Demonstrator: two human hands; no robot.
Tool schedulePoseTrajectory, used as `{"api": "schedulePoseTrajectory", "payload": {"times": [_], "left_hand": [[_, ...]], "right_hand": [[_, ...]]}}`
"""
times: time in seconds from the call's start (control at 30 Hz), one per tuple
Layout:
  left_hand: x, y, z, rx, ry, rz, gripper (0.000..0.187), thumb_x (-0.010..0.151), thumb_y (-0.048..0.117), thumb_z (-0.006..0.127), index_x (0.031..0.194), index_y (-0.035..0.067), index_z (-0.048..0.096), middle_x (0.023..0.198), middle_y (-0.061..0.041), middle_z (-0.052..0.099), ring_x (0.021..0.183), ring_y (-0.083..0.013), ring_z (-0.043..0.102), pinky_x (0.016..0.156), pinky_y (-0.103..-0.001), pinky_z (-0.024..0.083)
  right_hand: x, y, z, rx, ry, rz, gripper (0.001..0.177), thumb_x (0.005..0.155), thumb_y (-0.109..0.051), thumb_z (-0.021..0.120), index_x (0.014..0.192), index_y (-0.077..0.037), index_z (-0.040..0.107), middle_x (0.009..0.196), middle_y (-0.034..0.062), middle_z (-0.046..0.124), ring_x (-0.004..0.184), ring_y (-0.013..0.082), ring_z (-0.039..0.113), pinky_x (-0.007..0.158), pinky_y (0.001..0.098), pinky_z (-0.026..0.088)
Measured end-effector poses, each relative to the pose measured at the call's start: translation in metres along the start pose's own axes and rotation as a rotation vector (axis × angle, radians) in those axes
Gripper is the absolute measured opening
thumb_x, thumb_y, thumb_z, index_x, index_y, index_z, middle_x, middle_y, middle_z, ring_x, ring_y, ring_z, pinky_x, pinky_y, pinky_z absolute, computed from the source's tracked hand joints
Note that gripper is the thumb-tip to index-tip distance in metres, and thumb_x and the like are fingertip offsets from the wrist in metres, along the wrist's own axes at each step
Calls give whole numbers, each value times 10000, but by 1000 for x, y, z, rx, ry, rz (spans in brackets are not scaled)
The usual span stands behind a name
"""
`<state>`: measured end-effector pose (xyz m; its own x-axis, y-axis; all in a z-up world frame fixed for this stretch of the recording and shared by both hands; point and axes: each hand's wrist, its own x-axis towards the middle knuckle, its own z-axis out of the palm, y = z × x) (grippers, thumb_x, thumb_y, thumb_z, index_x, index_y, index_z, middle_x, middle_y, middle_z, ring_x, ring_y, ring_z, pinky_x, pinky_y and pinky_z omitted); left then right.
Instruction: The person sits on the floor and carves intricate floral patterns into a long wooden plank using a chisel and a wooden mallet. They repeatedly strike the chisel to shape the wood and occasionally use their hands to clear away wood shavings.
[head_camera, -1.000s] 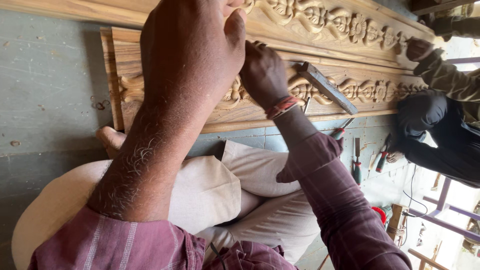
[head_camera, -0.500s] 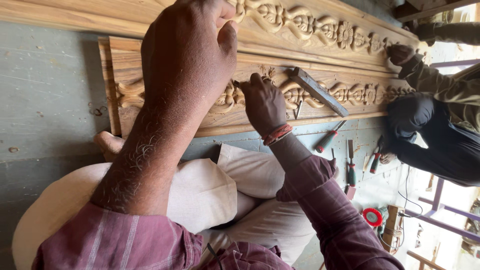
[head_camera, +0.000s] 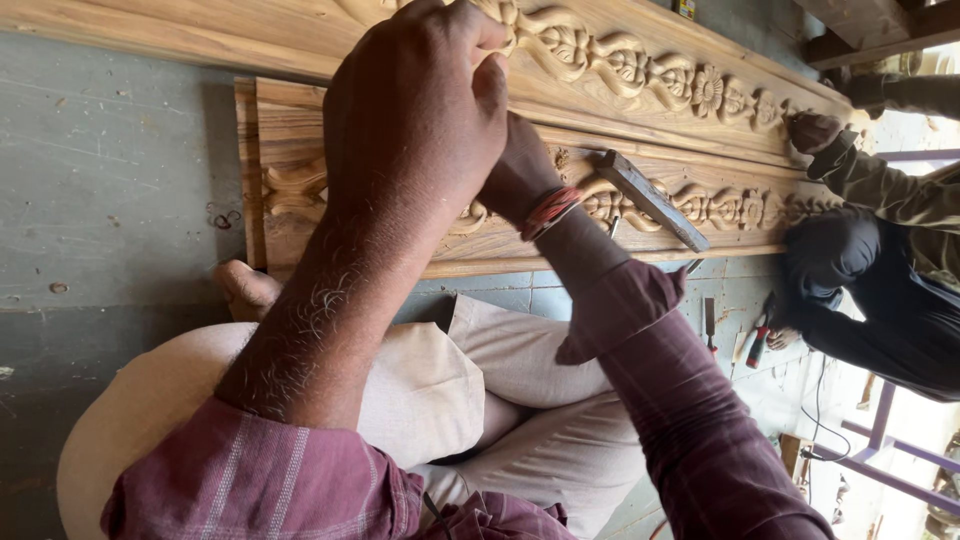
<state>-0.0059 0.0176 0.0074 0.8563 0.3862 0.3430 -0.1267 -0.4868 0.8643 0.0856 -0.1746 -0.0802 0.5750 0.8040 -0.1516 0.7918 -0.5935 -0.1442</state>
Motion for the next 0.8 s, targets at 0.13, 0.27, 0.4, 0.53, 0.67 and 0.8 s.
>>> {"api": "schedulePoseTrajectory", "payload": {"times": [0.13, 0.27, 0.4, 0.53, 0.67, 0.8], "left_hand": [[-3, -1, 2, -11, 20, 20, 130, 931, 111, 787, 1033, 48, 737, 982, -129, 761, 894, -298, 750, 787, -425, 582], [0, 2, 2, -31, 11, 25, 120, 921, 96, 777, 1020, 45, 732, 976, -119, 763, 892, -287, 754, 788, -418, 584], [-4, 1, 0, -12, 3, 31, 138, 917, 115, 794, 1027, 52, 741, 943, -124, 762, 870, -298, 747, 769, -423, 577], [0, 3, -2, -6, -36, 56, 89, 946, 85, 761, 1028, 65, 729, 970, -98, 768, 868, -257, 755, 770, -398, 581], [-5, -2, -4, 32, -4, 111, 79, 940, 72, 765, 1005, 81, 721, 963, -87, 766, 877, -271, 754, 764, -408, 579], [-7, -7, 0, 47, -7, 113, 89, 971, 80, 772, 1012, 73, 693, 943, -79, 758, 854, -280, 748, 720, -407, 570]], "right_hand": [[-16, 22, -9, -126, 42, -124, 109, 893, -135, 701, 839, -68, 634, 725, 112, 642, 645, 319, 640, 585, 456, 503], [-40, 19, -18, -185, 99, 6, 97, 916, -156, 711, 900, -65, 684, 818, 99, 661, 679, 305, 647, 583, 448, 504], [-68, -5, -5, -118, 42, 237, 93, 933, -179, 702, 980, -174, 782, 864, 55, 683, 702, 265, 672, 561, 434, 510], [-81, -2, -7, -234, -83, 304, 121, 977, -138, 677, 1036, -150, 782, 948, 90, 693, 705, 238, 684, 589, 392, 556], [-89, -5, -24, 41, 44, 259, 130, 930, -169, 724, 1035, -138, 794, 966, 83, 760, 809, 230, 726, 689, 393, 581], [-112, -62, -18, 312, 131, 434, 150, 942, -231, 752, 1053, -138, 791, 946, 62, 768, 705, 214, 739, 617, 358, 584]]}}
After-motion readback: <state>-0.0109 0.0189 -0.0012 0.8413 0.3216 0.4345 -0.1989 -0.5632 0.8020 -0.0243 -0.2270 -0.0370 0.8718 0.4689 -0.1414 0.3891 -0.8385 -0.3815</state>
